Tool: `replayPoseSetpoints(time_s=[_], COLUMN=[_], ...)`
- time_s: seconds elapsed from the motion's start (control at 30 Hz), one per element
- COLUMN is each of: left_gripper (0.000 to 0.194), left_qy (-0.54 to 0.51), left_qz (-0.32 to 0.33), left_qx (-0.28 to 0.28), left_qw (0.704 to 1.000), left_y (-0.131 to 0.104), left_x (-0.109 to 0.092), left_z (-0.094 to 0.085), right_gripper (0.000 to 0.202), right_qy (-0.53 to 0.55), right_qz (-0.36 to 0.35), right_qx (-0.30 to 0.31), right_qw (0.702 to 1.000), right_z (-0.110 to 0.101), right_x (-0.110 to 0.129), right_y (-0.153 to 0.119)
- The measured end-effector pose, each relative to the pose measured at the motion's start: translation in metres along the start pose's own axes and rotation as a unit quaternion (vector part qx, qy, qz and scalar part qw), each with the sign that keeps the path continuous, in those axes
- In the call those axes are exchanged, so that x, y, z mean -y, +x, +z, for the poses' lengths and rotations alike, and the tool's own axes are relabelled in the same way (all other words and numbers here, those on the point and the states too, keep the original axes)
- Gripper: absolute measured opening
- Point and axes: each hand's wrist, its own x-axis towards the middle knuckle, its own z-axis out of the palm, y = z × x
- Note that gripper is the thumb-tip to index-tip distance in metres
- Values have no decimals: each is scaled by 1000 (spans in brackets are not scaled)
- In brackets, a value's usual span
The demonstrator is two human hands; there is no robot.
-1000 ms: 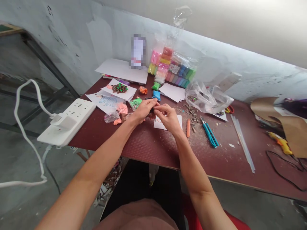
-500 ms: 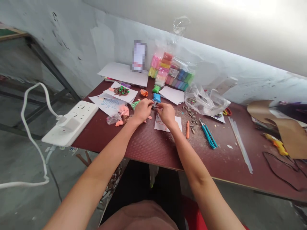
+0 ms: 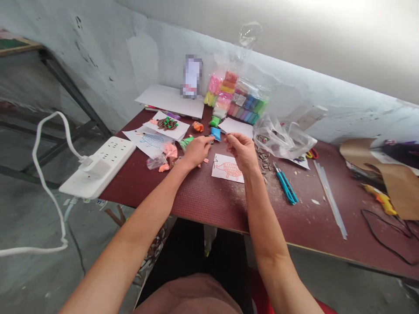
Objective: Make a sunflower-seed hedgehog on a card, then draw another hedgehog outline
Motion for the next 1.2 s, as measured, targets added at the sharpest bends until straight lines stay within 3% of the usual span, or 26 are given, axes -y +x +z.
replayPoseSetpoints(time_s=[0.07,0.13,0.27,0.4,0.57,0.67,0.73,0.9,1.1,1.2], left_gripper=[32,24,20,18,24,28,31,32,32,32], left_qy=[-124,-195,-215,-159,-94,-42,-14,5,-60,-100], left_qz=[-16,-42,-62,-38,-45,-33,-28,-24,-42,-55], left_qx=[-28,-58,-86,-43,46,70,87,117,96,97], left_qw=[992,978,971,986,993,996,996,993,993,989], left_y=[1,2,1,-5,-11,-10,-9,-7,-10,-12], left_x=[1,4,6,1,-9,-10,-9,-7,-6,-7], left_z=[-4,-8,-13,-11,-6,-5,-5,-3,-5,-6], right_gripper=[22,18,11,13,12,14,15,10,6,7], right_qy=[-30,-133,-405,-506,-533,-545,-539,-460,-315,-265], right_qz=[2,7,22,52,51,31,13,-13,0,16], right_qx=[6,18,40,79,122,131,124,101,59,50], right_qw=[1000,991,913,857,835,827,833,882,947,963], right_z=[-5,-6,0,8,14,14,11,3,-3,-3], right_x=[2,-1,-7,-5,-9,-13,-14,-14,-21,-21], right_y=[-5,-10,-18,-21,-20,-19,-18,-16,-13,-12])
